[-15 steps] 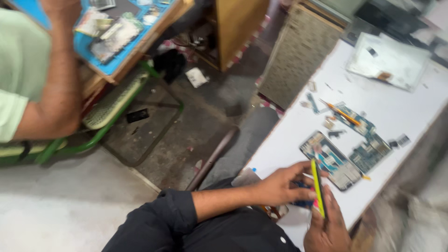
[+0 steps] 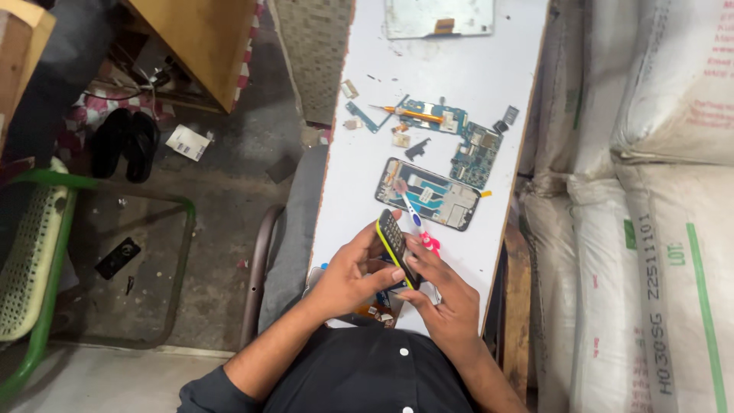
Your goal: The person disassembles a yellow feature phone, removes the back cover and battery, and uses a screwdriver to pry open the casing. They inspect the internal components and reassemble the phone, placing the back cover and battery back in place.
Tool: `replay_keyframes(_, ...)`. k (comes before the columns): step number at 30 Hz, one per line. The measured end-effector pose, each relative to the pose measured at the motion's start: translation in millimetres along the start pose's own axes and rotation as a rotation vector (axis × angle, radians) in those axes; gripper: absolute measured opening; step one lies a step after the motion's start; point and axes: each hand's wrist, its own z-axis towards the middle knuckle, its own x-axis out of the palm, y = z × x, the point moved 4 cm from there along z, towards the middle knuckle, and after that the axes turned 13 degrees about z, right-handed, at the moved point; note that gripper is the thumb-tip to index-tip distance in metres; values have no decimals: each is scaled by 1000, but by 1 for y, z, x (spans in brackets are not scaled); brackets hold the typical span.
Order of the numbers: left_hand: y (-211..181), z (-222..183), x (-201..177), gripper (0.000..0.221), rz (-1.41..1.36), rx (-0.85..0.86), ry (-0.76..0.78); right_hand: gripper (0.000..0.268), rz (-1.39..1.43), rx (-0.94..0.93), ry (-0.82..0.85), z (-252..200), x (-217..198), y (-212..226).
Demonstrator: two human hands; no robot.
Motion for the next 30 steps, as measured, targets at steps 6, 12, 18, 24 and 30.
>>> replay_keyframes(6,1,2,0,86,39,-64,-5,48,75,34,27,-2,-2,-5)
replay_keyframes(12,-5,0,-3,83,186,-71,-10,48,47,18,51,-1,-6,-4)
replay_keyframes(18,-22,2,1,83,312,-49,1,47,47,44,49,-7,-11,-10)
replay_keyframes(24,-40,0,6,84,393,-157,62,27,204,88,-9,-16,-18,-15)
replay_keyframes(30,-42,1,19,81,361,-78,18,65,79,-87,80,-10,-29,2)
